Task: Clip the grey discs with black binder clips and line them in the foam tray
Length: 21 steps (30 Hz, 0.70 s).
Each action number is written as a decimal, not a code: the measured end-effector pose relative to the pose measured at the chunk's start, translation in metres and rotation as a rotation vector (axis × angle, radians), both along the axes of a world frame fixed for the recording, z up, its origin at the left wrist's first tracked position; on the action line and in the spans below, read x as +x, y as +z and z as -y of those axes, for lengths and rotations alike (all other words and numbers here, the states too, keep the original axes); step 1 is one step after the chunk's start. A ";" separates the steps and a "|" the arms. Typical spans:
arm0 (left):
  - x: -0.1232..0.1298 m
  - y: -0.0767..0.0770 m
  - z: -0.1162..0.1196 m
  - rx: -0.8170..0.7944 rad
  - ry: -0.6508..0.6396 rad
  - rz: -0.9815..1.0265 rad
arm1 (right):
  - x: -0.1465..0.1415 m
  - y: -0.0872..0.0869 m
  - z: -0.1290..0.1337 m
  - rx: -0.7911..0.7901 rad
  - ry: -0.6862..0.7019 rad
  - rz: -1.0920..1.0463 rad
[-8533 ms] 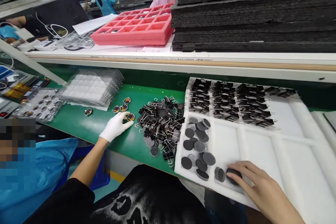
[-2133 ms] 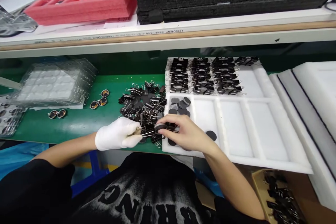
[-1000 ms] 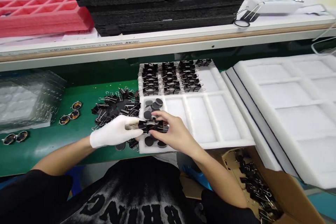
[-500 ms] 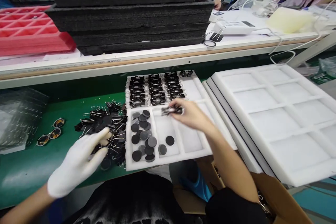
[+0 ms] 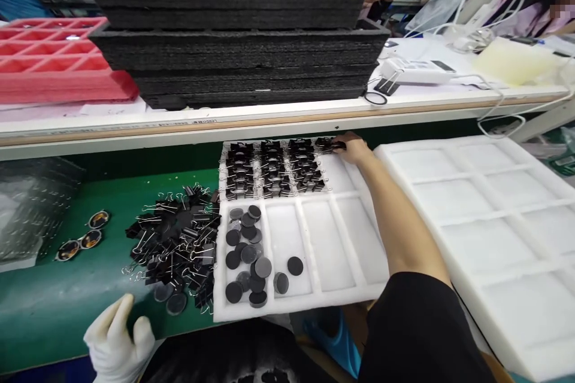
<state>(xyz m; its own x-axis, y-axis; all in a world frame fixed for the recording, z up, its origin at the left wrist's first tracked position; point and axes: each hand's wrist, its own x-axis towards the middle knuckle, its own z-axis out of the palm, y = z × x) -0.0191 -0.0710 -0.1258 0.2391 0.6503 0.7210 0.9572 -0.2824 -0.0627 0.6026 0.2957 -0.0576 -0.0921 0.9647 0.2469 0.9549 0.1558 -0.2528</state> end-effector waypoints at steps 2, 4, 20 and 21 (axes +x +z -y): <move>0.000 0.001 0.000 -0.010 -0.013 0.007 | 0.003 -0.006 -0.004 0.004 0.027 -0.023; 0.001 0.002 0.001 -0.025 -0.029 0.011 | 0.005 -0.009 -0.005 0.007 0.051 -0.053; 0.005 0.003 -0.001 -0.091 -0.059 0.038 | -0.029 -0.011 0.035 0.089 -0.329 -0.054; 0.006 0.003 0.000 -0.098 -0.059 0.045 | -0.033 -0.010 0.041 0.088 -0.373 -0.066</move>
<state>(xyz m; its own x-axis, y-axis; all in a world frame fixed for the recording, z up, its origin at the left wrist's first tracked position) -0.0131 -0.0713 -0.1228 0.2474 0.7038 0.6660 0.9401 -0.3407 0.0109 0.5697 0.2551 -0.0681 0.2797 0.9039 0.3236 0.9323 -0.1752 -0.3164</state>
